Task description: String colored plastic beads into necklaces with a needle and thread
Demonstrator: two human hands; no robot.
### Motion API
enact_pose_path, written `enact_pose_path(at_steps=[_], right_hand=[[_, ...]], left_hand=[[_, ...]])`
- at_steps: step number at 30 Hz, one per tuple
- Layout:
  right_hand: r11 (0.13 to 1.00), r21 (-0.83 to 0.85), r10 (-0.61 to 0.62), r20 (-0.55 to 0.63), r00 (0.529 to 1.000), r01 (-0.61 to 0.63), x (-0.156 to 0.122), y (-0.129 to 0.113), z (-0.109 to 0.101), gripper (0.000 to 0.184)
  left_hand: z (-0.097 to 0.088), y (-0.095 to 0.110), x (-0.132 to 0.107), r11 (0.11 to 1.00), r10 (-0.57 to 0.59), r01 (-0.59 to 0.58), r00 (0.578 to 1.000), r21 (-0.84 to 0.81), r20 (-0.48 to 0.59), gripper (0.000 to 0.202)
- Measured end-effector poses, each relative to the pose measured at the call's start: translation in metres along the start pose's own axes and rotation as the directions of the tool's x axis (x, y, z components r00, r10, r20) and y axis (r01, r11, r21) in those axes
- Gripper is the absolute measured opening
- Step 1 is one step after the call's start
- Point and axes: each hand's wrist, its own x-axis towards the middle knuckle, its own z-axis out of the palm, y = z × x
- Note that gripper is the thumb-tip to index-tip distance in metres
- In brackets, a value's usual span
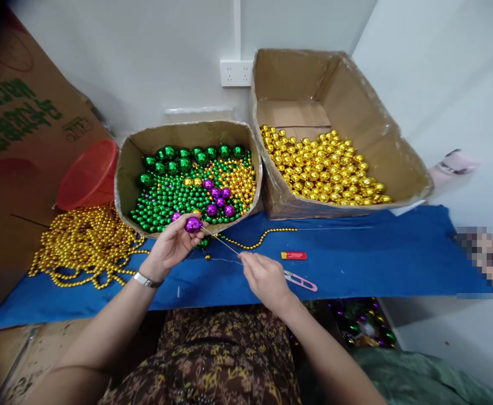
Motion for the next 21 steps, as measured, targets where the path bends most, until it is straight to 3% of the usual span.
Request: enact_pose_path(at_steps=[9,16,21], right_hand=[[0.965,-0.245,-0.079,0.048,0.996,0.088,0.000,0.007,0.001,0.025],[0.999,-0.038,-0.005,0.059,0.998,0.007,-0.002,0.003,0.009,0.024],[0.999,-0.035,-0.003,0.070,0.998,0.005,-0.004,0.003,0.011,0.023]], left_hand=[[0.005,-0.005,-0.007,0.960,0.076,-0.086,0.996,0.267,0.046,0.034],[0.010,-0.017,-0.014,0.979,0.052,-0.061,0.997,0.196,0.050,0.034],[0.012,-0.019,-0.018,0.989,0.030,-0.035,0.999,0.141,0.035,0.032]])
